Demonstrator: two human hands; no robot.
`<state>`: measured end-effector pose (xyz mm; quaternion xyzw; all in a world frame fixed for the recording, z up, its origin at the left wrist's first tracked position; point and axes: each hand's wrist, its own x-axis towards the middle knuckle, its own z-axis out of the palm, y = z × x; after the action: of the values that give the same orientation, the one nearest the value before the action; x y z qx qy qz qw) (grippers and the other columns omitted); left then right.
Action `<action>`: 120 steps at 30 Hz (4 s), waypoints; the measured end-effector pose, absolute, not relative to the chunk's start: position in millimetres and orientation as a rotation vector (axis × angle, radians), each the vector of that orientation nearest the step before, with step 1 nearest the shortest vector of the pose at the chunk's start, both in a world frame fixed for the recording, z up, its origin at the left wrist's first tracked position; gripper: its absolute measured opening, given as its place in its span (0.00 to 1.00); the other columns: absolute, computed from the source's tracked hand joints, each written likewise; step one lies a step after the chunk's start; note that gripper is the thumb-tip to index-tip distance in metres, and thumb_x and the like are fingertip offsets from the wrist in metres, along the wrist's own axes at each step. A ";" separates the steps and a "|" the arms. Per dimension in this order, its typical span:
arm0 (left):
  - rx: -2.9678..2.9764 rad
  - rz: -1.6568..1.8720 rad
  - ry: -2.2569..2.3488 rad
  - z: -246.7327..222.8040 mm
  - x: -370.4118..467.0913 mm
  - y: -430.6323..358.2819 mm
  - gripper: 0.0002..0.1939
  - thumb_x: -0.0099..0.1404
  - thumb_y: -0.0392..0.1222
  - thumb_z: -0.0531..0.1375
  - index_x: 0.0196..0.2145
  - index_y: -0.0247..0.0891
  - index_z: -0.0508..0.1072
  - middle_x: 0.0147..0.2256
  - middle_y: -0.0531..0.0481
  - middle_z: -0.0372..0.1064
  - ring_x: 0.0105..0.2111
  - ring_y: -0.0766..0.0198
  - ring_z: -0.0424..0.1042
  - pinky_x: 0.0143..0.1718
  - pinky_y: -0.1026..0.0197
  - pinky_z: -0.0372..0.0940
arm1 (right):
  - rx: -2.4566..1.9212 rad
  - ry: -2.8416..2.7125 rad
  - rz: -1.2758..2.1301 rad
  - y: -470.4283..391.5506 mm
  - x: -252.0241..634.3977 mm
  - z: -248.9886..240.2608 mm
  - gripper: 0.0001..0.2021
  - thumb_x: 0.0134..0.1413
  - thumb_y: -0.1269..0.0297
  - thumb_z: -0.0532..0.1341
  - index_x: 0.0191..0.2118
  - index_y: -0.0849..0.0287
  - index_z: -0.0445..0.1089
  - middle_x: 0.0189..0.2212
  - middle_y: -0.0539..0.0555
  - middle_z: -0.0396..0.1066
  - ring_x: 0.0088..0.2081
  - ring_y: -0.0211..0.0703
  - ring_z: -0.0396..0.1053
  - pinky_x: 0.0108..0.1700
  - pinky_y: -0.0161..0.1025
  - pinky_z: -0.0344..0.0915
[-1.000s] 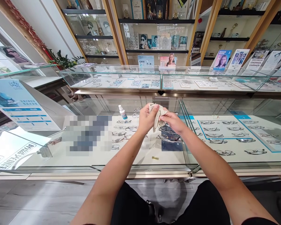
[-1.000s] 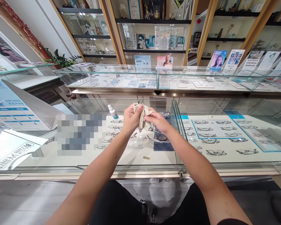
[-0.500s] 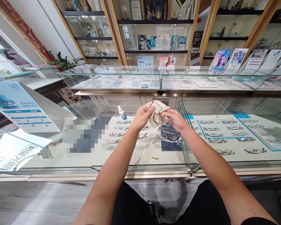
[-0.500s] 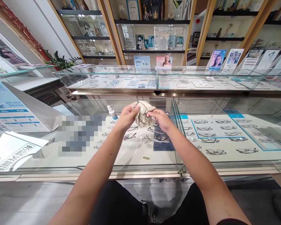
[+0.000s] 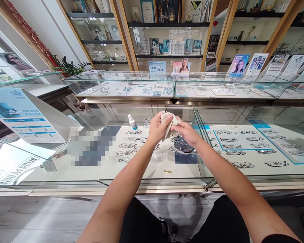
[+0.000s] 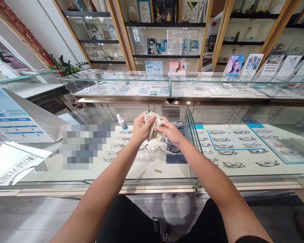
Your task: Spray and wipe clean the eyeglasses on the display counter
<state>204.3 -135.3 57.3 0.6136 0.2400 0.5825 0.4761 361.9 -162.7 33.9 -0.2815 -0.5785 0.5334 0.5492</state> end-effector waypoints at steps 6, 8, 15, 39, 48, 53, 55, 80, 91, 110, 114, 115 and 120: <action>1.511 1.550 0.631 57.0 203.4 -135.5 0.36 0.66 0.77 0.65 0.25 0.39 0.71 0.17 0.53 0.66 0.18 0.67 0.65 0.22 0.62 0.60 | -0.675 -1.355 1.235 -164.8 356.6 33.6 0.21 0.51 0.41 0.77 0.29 0.56 0.81 0.48 0.54 0.68 0.46 0.45 0.68 0.51 0.42 0.68; 1.475 1.522 0.615 56.2 202.8 -132.7 0.37 0.65 0.79 0.64 0.25 0.39 0.72 0.17 0.53 0.65 0.18 0.66 0.64 0.21 0.62 0.59 | -0.674 -1.304 1.261 -165.0 357.3 34.6 0.21 0.50 0.41 0.78 0.30 0.56 0.80 0.42 0.54 0.69 0.43 0.45 0.68 0.48 0.41 0.68; 1.226 1.574 0.638 49.4 199.2 -113.4 0.33 0.65 0.75 0.68 0.31 0.39 0.74 0.24 0.53 0.70 0.25 0.65 0.69 0.27 0.63 0.65 | -0.685 -1.175 1.284 -163.3 372.3 43.1 0.20 0.48 0.44 0.78 0.31 0.55 0.78 0.49 0.54 0.74 0.37 0.41 0.67 0.36 0.39 0.64; 1.540 1.438 0.649 60.7 191.2 -130.0 0.24 0.60 0.59 0.77 0.34 0.42 0.71 0.21 0.61 0.61 0.19 0.70 0.57 0.23 0.65 0.54 | -0.671 -1.219 1.118 -152.3 398.6 54.1 0.18 0.51 0.45 0.75 0.31 0.52 0.74 0.36 0.51 0.75 0.46 0.47 0.72 0.51 0.42 0.66; 2.129 1.695 0.807 52.5 188.5 -124.0 0.45 0.59 0.65 0.78 0.68 0.46 0.73 0.43 0.46 0.76 0.36 0.61 0.72 0.38 0.58 0.69 | -0.701 -1.422 1.204 -160.2 399.4 59.0 0.17 0.54 0.47 0.74 0.28 0.54 0.75 0.32 0.51 0.73 0.41 0.46 0.71 0.51 0.44 0.66; 2.312 1.787 0.845 49.5 186.7 -119.6 0.40 0.63 0.71 0.73 0.63 0.44 0.78 0.58 0.36 0.75 0.52 0.50 0.77 0.49 0.51 0.74 | -0.707 -1.458 1.201 -159.0 402.1 58.0 0.15 0.55 0.49 0.72 0.28 0.55 0.75 0.32 0.51 0.73 0.40 0.46 0.71 0.52 0.44 0.66; 2.350 1.787 0.798 49.1 187.4 -120.0 0.39 0.64 0.70 0.72 0.63 0.44 0.77 0.59 0.35 0.76 0.55 0.48 0.77 0.49 0.51 0.75 | -0.702 -1.482 1.194 -157.4 404.2 57.0 0.15 0.56 0.50 0.71 0.28 0.55 0.75 0.32 0.51 0.72 0.40 0.46 0.71 0.52 0.44 0.66; 1.976 2.390 0.724 141.9 196.4 -138.2 0.37 0.66 0.65 0.74 0.64 0.45 0.74 0.61 0.40 0.75 0.42 0.58 0.78 0.47 0.52 0.75 | -0.670 -1.087 -0.065 -146.6 391.9 121.3 0.18 0.59 0.56 0.52 0.53 0.50 0.66 0.51 0.59 0.65 0.54 0.57 0.69 0.59 0.57 0.68; 1.939 2.650 0.587 175.5 211.4 -159.9 0.33 0.71 0.57 0.72 0.68 0.49 0.69 0.61 0.43 0.74 0.38 0.63 0.78 0.35 0.58 0.72 | -0.694 -1.236 -0.352 -211.3 379.3 173.5 0.19 0.62 0.63 0.66 0.57 0.49 0.69 0.56 0.58 0.70 0.50 0.53 0.73 0.51 0.53 0.73; 1.910 2.613 0.689 167.3 208.4 -136.8 0.33 0.65 0.57 0.76 0.60 0.44 0.71 0.54 0.44 0.72 0.44 0.60 0.74 0.44 0.56 0.73 | -0.776 -1.339 -0.130 -213.2 382.0 175.1 0.22 0.62 0.59 0.73 0.58 0.47 0.69 0.57 0.55 0.76 0.57 0.53 0.79 0.64 0.60 0.77; 1.952 2.660 0.657 165.7 211.5 -133.3 0.32 0.64 0.56 0.77 0.59 0.44 0.72 0.54 0.45 0.72 0.45 0.60 0.74 0.43 0.56 0.72 | -0.765 -1.333 -0.193 -212.0 383.6 176.0 0.20 0.65 0.60 0.72 0.58 0.48 0.70 0.57 0.56 0.76 0.58 0.53 0.79 0.65 0.59 0.78; 1.960 2.667 0.645 164.9 212.1 -132.1 0.32 0.64 0.56 0.77 0.59 0.44 0.71 0.54 0.45 0.71 0.44 0.60 0.74 0.43 0.55 0.72 | -0.770 -1.334 -0.214 -212.0 383.8 176.3 0.20 0.65 0.60 0.72 0.59 0.48 0.70 0.57 0.56 0.76 0.58 0.53 0.79 0.65 0.59 0.78; 1.982 2.677 0.639 162.2 213.1 -128.0 0.34 0.65 0.57 0.76 0.61 0.44 0.71 0.55 0.44 0.71 0.50 0.55 0.75 0.45 0.53 0.71 | -0.789 -1.372 -0.289 -214.1 386.0 179.0 0.21 0.63 0.63 0.72 0.59 0.49 0.72 0.57 0.57 0.77 0.58 0.54 0.79 0.65 0.59 0.78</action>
<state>213.1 -128.0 162.2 0.5799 0.1870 0.7831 -0.1245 386.0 -214.1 179.0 -0.3535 -0.6143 -0.1293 0.6935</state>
